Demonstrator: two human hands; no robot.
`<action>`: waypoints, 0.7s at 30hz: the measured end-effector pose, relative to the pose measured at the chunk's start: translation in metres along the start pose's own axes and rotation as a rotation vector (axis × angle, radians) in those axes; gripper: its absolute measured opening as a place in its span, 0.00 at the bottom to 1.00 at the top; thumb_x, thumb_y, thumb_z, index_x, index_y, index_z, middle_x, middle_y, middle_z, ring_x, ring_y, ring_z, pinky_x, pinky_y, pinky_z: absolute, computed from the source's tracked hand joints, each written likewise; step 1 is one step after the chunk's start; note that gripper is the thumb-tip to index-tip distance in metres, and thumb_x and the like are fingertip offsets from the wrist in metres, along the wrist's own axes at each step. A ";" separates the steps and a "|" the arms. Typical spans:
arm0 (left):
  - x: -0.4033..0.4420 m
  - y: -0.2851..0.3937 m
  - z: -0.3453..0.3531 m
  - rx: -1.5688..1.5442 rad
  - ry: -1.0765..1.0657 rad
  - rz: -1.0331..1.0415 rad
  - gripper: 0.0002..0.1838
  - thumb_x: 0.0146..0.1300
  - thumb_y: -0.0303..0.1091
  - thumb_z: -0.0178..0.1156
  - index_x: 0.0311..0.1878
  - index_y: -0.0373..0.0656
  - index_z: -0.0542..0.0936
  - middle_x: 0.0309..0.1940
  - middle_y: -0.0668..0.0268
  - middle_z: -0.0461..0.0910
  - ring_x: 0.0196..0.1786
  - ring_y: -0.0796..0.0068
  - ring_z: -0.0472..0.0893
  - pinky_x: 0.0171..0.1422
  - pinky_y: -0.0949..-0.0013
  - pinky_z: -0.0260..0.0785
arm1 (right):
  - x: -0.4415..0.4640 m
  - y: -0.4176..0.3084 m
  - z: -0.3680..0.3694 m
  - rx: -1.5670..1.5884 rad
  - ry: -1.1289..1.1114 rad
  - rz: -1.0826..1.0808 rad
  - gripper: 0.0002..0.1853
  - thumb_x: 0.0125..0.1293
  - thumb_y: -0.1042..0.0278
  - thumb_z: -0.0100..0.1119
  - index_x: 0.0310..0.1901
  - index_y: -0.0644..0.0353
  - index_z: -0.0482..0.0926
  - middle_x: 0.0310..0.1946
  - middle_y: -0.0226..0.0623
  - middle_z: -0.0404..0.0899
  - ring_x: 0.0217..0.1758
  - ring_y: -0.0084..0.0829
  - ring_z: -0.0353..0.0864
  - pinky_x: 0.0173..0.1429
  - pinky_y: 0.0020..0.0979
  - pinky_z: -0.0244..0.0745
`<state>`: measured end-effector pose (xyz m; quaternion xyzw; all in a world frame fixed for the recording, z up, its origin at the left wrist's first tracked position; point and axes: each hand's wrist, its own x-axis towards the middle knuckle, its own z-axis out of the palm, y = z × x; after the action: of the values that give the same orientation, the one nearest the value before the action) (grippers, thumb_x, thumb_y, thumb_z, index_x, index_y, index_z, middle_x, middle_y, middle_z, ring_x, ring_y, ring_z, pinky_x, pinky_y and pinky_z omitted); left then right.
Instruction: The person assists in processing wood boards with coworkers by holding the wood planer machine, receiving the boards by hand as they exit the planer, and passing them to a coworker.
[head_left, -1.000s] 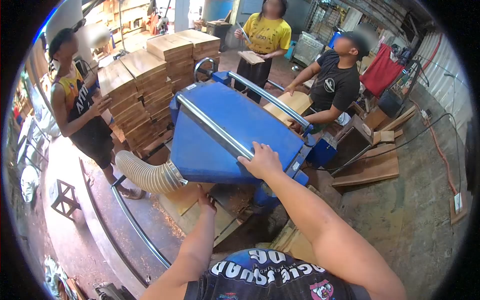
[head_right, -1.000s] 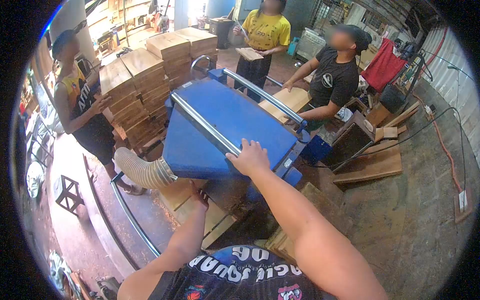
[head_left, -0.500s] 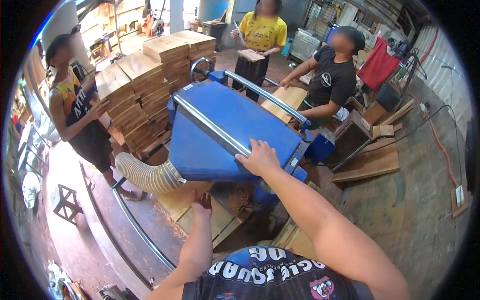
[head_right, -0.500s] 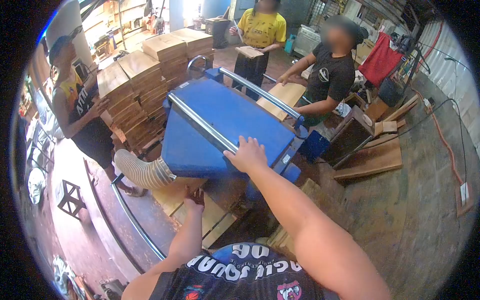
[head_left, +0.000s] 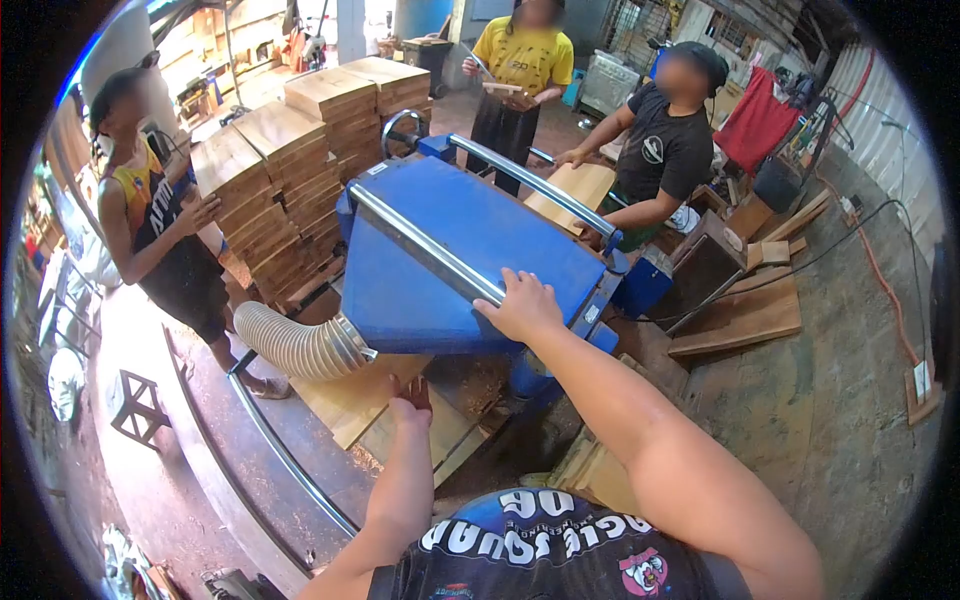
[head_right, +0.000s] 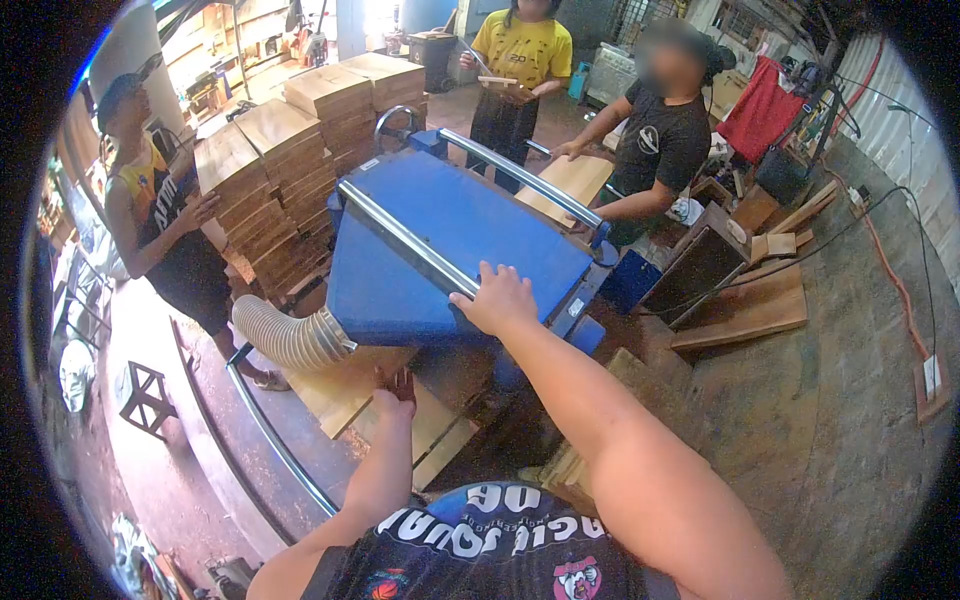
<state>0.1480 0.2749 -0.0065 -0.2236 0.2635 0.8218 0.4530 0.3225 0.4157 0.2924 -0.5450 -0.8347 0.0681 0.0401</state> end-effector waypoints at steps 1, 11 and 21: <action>0.005 -0.004 -0.002 0.002 -0.035 -0.001 0.26 0.75 0.53 0.66 0.68 0.51 0.79 0.63 0.68 0.81 0.69 0.65 0.77 0.79 0.55 0.67 | -0.001 0.000 0.000 -0.009 0.003 0.001 0.46 0.71 0.30 0.60 0.76 0.62 0.68 0.70 0.54 0.75 0.77 0.50 0.72 0.77 0.50 0.67; 0.022 0.006 -0.014 -0.123 -0.079 -0.045 0.23 0.77 0.44 0.64 0.69 0.45 0.78 0.64 0.62 0.82 0.66 0.59 0.81 0.77 0.53 0.71 | 0.001 0.001 0.000 -0.002 0.008 -0.004 0.45 0.71 0.29 0.60 0.74 0.62 0.71 0.66 0.54 0.78 0.74 0.51 0.73 0.75 0.53 0.68; -0.004 0.036 -0.024 -0.069 -0.053 0.009 0.19 0.78 0.38 0.61 0.65 0.41 0.78 0.61 0.57 0.82 0.63 0.57 0.81 0.73 0.52 0.75 | -0.004 0.000 -0.005 0.017 0.007 0.007 0.42 0.71 0.29 0.59 0.70 0.62 0.74 0.64 0.52 0.79 0.72 0.50 0.74 0.74 0.53 0.69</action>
<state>0.1219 0.2403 -0.0140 -0.2163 0.2238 0.8381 0.4480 0.3248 0.4127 0.2974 -0.5476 -0.8322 0.0731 0.0474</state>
